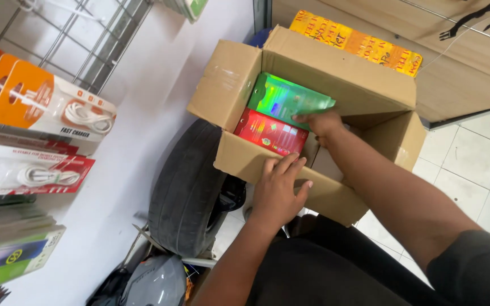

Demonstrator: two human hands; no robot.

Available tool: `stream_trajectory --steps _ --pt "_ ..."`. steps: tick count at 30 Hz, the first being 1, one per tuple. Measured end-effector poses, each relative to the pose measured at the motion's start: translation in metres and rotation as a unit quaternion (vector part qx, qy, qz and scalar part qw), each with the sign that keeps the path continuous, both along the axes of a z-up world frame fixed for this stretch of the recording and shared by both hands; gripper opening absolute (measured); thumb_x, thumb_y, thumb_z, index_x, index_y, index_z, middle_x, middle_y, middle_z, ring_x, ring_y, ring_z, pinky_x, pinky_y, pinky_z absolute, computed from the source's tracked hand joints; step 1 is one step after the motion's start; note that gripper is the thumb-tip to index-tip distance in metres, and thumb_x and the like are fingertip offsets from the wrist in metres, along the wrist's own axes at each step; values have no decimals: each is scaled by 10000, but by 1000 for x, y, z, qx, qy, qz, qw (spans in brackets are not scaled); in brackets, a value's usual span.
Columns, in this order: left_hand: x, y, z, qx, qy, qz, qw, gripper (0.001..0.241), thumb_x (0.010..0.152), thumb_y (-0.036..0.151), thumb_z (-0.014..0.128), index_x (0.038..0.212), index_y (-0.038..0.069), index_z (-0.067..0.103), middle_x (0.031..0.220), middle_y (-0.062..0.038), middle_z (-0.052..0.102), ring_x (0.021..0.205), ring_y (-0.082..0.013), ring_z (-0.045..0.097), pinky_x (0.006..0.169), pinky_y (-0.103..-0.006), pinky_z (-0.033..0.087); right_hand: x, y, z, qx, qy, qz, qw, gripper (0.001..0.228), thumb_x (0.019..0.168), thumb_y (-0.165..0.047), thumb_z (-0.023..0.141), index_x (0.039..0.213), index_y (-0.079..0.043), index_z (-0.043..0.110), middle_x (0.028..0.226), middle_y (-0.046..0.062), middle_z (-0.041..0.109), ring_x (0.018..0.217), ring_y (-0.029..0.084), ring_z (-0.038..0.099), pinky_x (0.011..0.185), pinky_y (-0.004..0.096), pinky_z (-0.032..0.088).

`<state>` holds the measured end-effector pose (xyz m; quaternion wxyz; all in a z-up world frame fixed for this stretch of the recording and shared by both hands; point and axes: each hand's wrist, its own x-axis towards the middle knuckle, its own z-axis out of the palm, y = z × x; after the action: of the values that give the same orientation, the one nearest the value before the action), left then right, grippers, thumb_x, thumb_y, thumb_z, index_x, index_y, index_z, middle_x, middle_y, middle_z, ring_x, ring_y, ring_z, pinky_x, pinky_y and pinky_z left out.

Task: The person takes packaged phone screen protectors out of a cardboard box, opens the retail hanging packs, and hangs them one by one on the wire display hooks of a wall-mounted accessory rack. They continue pulling more packs from the box and placing them onto the display hooks.

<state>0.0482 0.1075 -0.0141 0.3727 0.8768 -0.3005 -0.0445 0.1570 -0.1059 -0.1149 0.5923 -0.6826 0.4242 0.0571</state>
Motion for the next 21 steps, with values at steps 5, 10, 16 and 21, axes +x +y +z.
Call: stream_trajectory --steps 5,10,16,21 --pt "-1 -6 11 22 24 18 999 475 850 274 764 1283 98 679 1373 -56 625 1207 -322 542 983 -425 498 -1 4 -14 88 -53 -70 992 530 703 -184 909 1143 24 701 1183 141 734 1015 263 689 888 422 550" --pt "0 -18 8 22 6 38 999 442 845 272 770 1247 99 706 1322 -44 653 1172 -301 557 1004 -418 498 8 3 -3 101 -50 -91 989 507 715 -190 896 1128 28 701 1144 138 738 988 258 697 866 409 545" --pt "-6 -20 13 24 -6 67 997 391 827 259 768 1183 101 734 1299 -25 675 1154 -290 568 1003 -397 505 3 6 -9 102 -47 -93 989 450 748 -190 882 1064 86 718 1089 169 752 909 245 698 817 394 554" --pt "-6 -18 15 26 5 54 998 398 839 271 765 1202 114 726 1329 -22 672 1149 -292 563 991 -400 503 2 2 -17 93 -110 -115 983 391 727 -136 884 1014 62 708 1023 144 760 855 225 710 758 369 579"
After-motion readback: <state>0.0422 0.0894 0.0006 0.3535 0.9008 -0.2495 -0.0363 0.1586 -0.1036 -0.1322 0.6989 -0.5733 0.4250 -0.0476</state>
